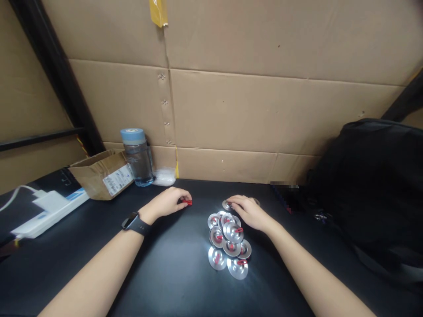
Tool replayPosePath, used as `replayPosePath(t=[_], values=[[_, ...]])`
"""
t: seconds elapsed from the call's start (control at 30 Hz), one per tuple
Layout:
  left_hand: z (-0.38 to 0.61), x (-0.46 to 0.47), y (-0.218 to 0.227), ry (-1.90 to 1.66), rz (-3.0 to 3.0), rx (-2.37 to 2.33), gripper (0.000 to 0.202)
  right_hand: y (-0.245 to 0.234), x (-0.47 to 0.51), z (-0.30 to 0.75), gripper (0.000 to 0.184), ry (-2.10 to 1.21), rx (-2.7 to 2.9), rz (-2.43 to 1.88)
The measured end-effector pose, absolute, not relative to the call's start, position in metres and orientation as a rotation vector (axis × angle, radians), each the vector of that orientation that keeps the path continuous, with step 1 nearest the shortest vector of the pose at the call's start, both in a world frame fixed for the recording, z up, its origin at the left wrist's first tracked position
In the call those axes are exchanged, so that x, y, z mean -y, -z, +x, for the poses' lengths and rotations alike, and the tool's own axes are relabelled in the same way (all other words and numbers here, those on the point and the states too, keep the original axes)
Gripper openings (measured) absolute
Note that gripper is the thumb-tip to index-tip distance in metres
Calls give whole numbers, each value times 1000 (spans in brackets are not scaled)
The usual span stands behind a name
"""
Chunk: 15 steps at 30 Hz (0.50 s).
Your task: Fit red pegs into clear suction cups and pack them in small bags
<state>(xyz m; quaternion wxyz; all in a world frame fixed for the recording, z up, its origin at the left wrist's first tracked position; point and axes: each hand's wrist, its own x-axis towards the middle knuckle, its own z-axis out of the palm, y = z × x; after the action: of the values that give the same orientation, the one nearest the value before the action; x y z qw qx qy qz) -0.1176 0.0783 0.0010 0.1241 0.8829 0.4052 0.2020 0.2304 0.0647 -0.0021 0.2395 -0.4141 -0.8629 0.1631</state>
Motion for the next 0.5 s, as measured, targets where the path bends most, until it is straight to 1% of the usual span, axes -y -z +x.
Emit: replayPosePath(t=[0.13, 0.3, 0.5], values=[[-117, -77, -2, -585, 2552, -1179, 15, 8, -71, 240, 31, -301, 2390, -1263], [-118, -78, -1, -602, 2589, -1217, 19, 11, -71, 239, 33, -144, 2424, -1332], [-118, -79, -2, -658, 2658, -1223, 21, 10, -74, 233, 19, 55, 2421, -1381]])
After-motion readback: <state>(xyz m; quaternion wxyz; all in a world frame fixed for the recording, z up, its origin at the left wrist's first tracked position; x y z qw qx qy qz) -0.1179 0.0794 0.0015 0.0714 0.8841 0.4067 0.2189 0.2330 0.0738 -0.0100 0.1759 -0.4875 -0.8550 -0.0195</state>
